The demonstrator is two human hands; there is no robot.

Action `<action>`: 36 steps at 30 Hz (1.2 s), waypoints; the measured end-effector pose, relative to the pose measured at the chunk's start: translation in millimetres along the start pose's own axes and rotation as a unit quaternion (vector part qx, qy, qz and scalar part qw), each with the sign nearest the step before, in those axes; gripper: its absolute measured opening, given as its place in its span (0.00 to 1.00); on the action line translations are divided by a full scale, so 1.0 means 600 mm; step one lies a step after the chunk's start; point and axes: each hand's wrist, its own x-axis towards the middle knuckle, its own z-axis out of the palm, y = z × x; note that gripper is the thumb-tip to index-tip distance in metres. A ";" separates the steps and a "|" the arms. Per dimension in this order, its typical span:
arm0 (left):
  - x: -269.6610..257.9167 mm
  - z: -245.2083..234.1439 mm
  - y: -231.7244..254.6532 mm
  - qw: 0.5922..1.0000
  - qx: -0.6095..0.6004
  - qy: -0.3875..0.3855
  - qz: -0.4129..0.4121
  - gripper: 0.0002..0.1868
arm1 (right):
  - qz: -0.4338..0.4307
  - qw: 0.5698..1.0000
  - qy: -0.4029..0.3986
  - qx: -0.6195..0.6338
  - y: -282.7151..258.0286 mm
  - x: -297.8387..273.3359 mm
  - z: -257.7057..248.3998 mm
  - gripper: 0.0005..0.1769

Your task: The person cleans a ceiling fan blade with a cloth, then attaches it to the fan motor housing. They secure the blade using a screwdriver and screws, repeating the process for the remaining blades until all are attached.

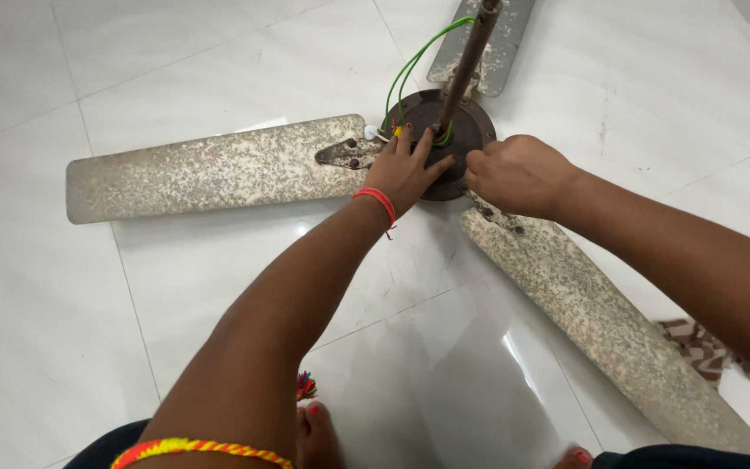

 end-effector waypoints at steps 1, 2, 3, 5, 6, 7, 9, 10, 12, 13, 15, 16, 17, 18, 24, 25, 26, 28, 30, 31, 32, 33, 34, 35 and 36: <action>0.004 0.007 0.007 0.999 -0.022 -0.048 -0.003 0.28 | 0.015 1.000 -0.010 0.014 -0.002 0.004 0.000 0.03; 0.007 0.013 0.012 0.999 -0.023 -0.034 -0.009 0.28 | 0.031 0.999 -0.020 0.029 -0.004 0.010 0.002 0.04; 0.013 0.020 0.016 0.999 -0.024 -0.020 -0.015 0.28 | 0.046 0.998 -0.030 0.043 -0.005 0.014 0.004 0.06; 0.019 0.030 0.020 0.999 -0.031 -0.010 -0.021 0.27 | 0.068 0.996 -0.014 0.056 -0.011 0.015 0.010 0.07; 0.020 0.033 0.020 0.999 -0.036 -0.014 -0.021 0.27 | 0.078 0.995 -0.005 0.061 -0.016 0.014 0.013 0.07; 0.020 0.036 0.018 0.999 -0.041 -0.018 -0.022 0.26 | 0.094 0.993 -0.006 0.070 -0.020 0.014 0.016 0.07; 0.018 0.039 0.020 0.999 -0.035 -0.009 -0.025 0.26 | 0.126 0.988 -0.008 0.086 -0.027 0.009 0.024 0.07; 0.017 0.038 0.021 0.999 -0.031 -0.004 -0.027 0.26 | 0.166 0.980 -0.015 0.106 -0.028 0.007 0.029 0.08; 0.020 0.033 0.026 0.999 -0.028 -0.024 -0.036 0.27 | 0.247 0.958 -0.026 0.144 -0.024 -0.004 0.036 0.08; 0.022 0.029 0.027 0.998 -0.025 -0.033 -0.040 0.27 | 0.253 0.955 -0.050 0.145 -0.017 -0.011 0.039 0.12; 0.022 0.021 0.029 0.998 -0.023 -0.036 -0.046 0.27 | 0.267 0.948 -0.095 0.146 -0.005 -0.032 0.045 0.20; 0.022 0.018 0.031 0.998 -0.023 -0.036 -0.048 0.26 | 0.266 0.944 -0.124 0.154 -0.004 -0.045 0.048 0.19; 0.024 0.015 0.033 0.998 -0.018 -0.041 -0.049 0.27 | 0.265 0.938 -0.154 0.162 -0.008 -0.059 0.051 0.19; 0.027 0.013 0.033 0.998 -0.012 -0.046 -0.049 0.27 | 0.265 0.931 -0.185 0.170 -0.010 -0.071 0.055 0.19; 0.037 0.030 0.037 0.997 -0.018 -0.054 -0.052 0.27 | 0.272 0.917 -0.176 0.232 0.008 -0.093 0.079 0.15; 0.038 0.031 0.034 0.997 -0.017 -0.051 -0.053 0.26 | 0.253 0.929 -0.110 0.248 0.016 -0.091 0.080 0.12; 0.039 0.032 0.034 0.997 -0.021 -0.051 -0.055 0.26 | 0.233 0.935 -0.042 0.263 0.026 -0.089 0.078 0.11; 0.040 0.030 0.033 0.997 -0.022 -0.055 -0.054 0.26 | 0.209 0.943 0.029 0.257 0.034 -0.080 0.075 0.12; 0.037 0.031 0.032 0.997 -0.017 -0.051 -0.052 0.26 | 0.197 0.956 0.029 0.214 0.028 -0.067 0.074 0.12; 0.039 0.031 0.034 0.998 -0.016 -0.046 -0.050 0.26 | 0.196 0.961 0.021 0.192 0.024 -0.063 0.073 0.12; 0.039 0.031 0.034 0.998 -0.018 -0.047 -0.048 0.26 | 0.195 0.966 0.014 0.170 0.019 -0.058 0.073 0.12; 0.040 0.031 0.032 0.998 -0.020 -0.048 -0.047 0.26 | 0.193 0.970 0.006 0.146 0.018 -0.056 0.072 0.12; 0.041 0.032 0.032 0.998 -0.022 -0.048 -0.046 0.26 | 0.193 0.969 0.015 0.151 0.018 -0.054 0.072 0.11; 0.041 0.032 0.032 0.998 -0.020 -0.044 -0.045 0.26 | 0.191 0.969 0.025 0.157 0.020 -0.053 0.072 0.10; 0.042 0.032 0.033 0.998 -0.018 -0.040 -0.045 0.26 | 0.188 0.968 0.034 0.163 0.021 -0.052 0.072 0.10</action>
